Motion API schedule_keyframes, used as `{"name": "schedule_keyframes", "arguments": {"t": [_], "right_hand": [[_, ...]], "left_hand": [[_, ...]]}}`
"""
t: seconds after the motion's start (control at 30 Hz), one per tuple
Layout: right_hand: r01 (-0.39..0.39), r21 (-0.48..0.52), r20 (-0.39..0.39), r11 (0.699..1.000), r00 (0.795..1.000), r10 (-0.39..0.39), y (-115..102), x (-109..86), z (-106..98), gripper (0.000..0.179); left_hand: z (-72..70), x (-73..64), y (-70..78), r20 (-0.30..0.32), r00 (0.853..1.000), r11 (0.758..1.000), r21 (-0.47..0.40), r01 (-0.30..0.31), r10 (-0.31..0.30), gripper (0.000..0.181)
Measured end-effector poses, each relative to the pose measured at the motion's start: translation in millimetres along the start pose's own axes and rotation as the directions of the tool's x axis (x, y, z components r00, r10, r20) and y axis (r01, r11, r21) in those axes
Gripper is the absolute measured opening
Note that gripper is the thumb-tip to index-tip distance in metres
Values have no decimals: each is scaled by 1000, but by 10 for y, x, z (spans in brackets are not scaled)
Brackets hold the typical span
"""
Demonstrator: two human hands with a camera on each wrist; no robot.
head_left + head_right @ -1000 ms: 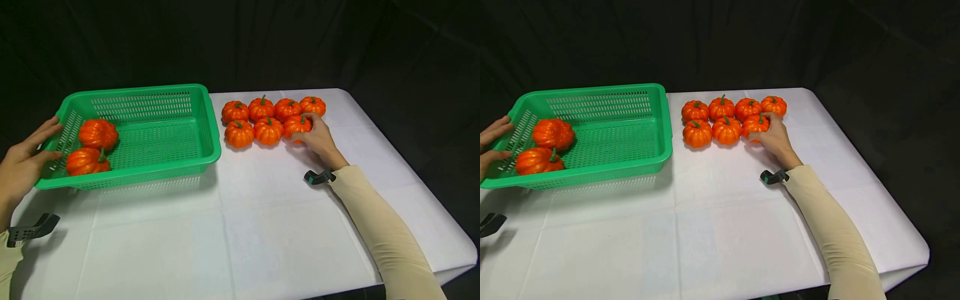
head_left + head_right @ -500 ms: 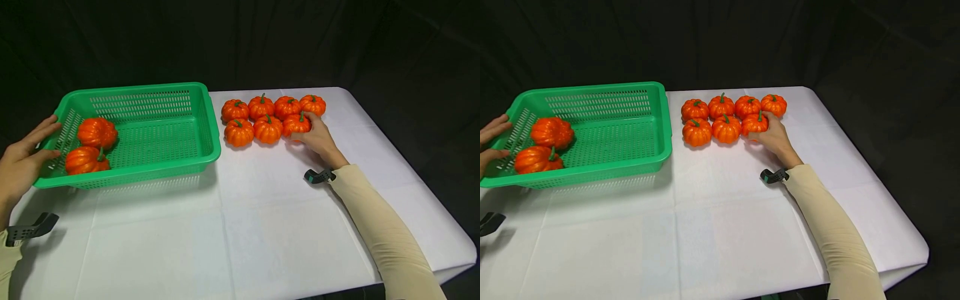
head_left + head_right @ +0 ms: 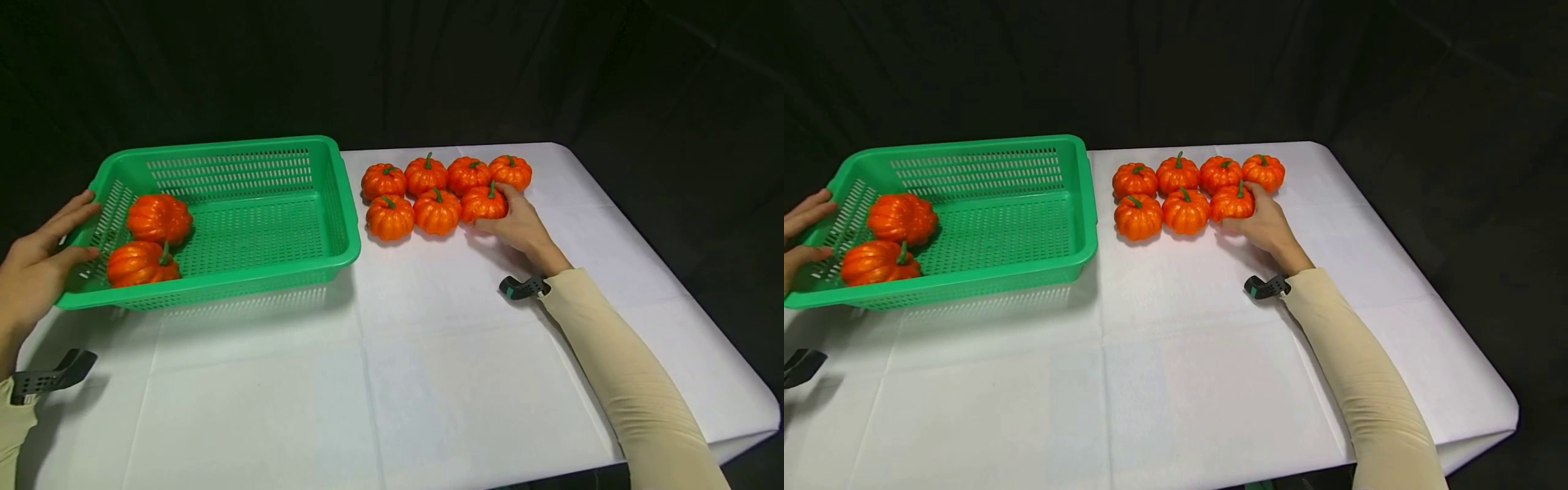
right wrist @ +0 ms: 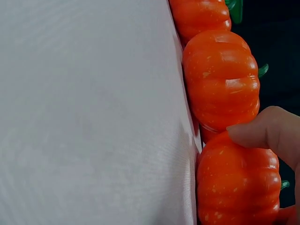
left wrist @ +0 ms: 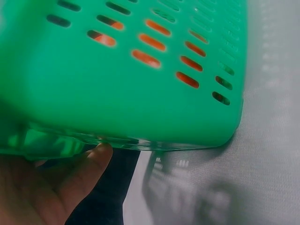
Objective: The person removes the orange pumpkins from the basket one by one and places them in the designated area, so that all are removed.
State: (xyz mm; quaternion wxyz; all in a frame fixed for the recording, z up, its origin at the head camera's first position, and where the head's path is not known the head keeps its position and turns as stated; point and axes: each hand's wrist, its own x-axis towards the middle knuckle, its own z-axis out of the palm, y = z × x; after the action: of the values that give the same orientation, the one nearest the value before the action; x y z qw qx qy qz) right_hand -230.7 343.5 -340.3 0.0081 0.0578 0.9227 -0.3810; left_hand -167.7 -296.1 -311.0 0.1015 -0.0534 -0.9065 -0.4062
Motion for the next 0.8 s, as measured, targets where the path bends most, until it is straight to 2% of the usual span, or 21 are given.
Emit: {"name": "schedule_keyframes", "arguments": {"t": [0.17,0.33,0.47,0.67,0.8], "right_hand": [[21,18,14,1000,1000,-21,19,6,-6,103],[34,35,18,999,999,-34,18,7,-7,105],[37,23,-12,999,999,-37,-16,-4,-12,101],[-6,25,-51,1000,999,7,-94,-28,-25,94],[-4,35,-137,999,991,9,-172,-75,-21,88]], "left_hand": [[-3,-34,103,9,1000,1000,-6,4,-4,54],[-2,-43,133,9,1000,1000,0,15,-15,53],[-1,-38,135,8,1000,1000,-3,15,-15,54],[-2,-38,131,5,1000,1000,-12,11,-11,55],[-2,-41,136,5,1000,1000,-8,10,-9,55]]}}
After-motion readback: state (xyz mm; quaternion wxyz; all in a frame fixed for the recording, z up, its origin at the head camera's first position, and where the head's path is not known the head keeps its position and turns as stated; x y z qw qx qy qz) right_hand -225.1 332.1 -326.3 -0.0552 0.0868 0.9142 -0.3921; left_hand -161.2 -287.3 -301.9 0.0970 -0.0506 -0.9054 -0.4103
